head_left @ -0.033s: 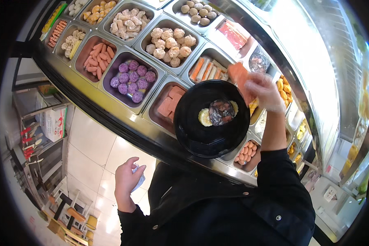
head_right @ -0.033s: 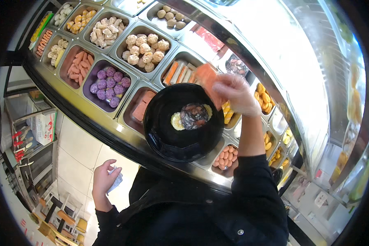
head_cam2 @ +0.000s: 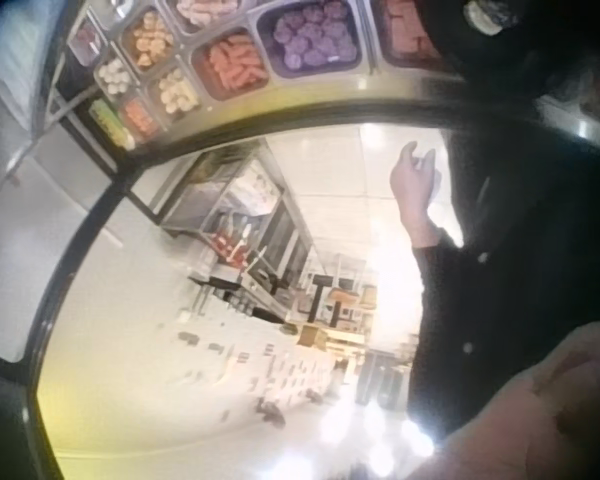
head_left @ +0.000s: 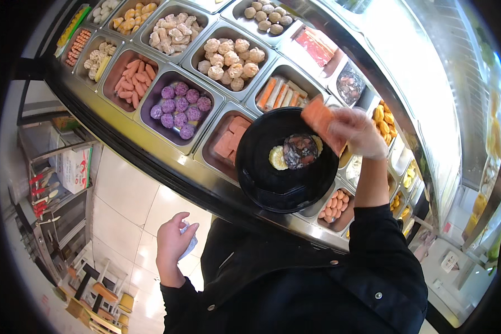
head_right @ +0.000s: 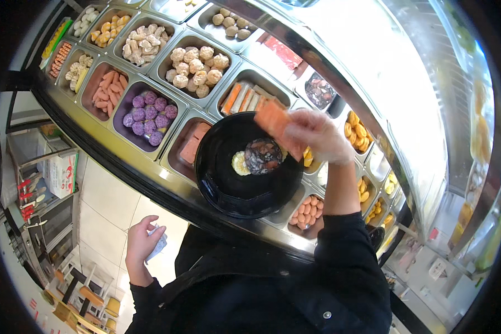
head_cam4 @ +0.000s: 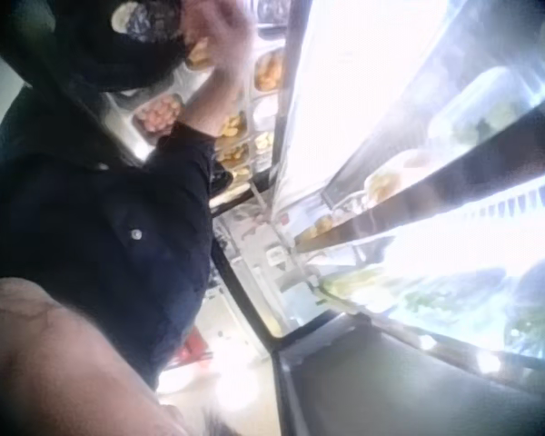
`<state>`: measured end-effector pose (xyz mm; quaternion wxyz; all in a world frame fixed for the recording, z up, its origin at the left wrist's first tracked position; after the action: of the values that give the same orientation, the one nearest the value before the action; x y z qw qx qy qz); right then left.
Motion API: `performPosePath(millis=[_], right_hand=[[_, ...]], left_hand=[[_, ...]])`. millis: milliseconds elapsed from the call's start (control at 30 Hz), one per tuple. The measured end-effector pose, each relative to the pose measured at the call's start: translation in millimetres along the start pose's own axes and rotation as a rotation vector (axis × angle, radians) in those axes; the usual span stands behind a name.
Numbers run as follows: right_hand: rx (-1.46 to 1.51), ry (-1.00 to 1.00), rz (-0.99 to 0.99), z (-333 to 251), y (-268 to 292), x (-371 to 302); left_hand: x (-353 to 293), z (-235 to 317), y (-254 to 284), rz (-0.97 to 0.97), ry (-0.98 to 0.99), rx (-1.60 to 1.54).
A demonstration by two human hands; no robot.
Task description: The person picks up a printed receipt, walks to a refrigerated display case, and selects various food items including lettuce, corn, and meatballs, placing them into a black bowl. The person wears a disposable glove on the right hand while handling the food.
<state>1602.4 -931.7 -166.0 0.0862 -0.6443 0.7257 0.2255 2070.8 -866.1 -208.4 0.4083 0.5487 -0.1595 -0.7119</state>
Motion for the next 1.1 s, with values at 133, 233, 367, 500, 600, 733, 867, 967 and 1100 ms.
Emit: performPosePath(millis=[133,233,367,500,600,733,867,967,1100], right_hand=[[-0.515,0.098,-0.268,-22.6,-46.9,-26.8],[-0.735,0.421,0.166,-51.1,-30.9,-31.4],[-0.802,0.245,0.795,-40.4,14.6,-65.4],[-0.681,-0.414,0.522,37.5,-7.1,-105.3],[0.020,-0.621,0.409,83.2,-68.8,-124.0],[0.234,-0.701,0.577,89.9,-107.8,-131.5],[0.376,-0.667,0.580,64.1,-153.5,-108.8],[0.237,-0.540,0.498,40.8,-183.4,-71.8],[0.057,-0.212,0.246,16.7,-224.4,-1.2]], left_hand=[[2.5,9.5,8.8,0.052,-0.108,-0.007],[6.5,6.9,16.2,0.027,-0.144,-0.007],[12.4,-6.2,38.7,0.015,-0.190,0.010],[16.1,-41.9,71.6,-0.014,-0.193,0.085],[12.4,-82.6,103.6,0.001,-0.180,0.117],[5.5,-147.5,148.1,0.050,-0.115,0.143],[0.8,-204.6,176.1,0.112,-0.054,0.092],[3.8,-227.5,181.1,0.097,-0.021,0.085],[15.2,-228.6,188.0,0.072,-0.026,0.134]])
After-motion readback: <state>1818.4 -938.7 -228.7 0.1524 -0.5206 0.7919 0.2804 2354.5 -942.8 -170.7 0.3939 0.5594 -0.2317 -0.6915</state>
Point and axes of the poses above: each hand's wrist, its own x-axis towards the middle knuckle, its own y-axis out of the back of the hand, z = x × y, the point moved 8 cm from there along x, towards the middle knuckle, and after that the axes turned 8 degrees about z, right-handed, at the moved point
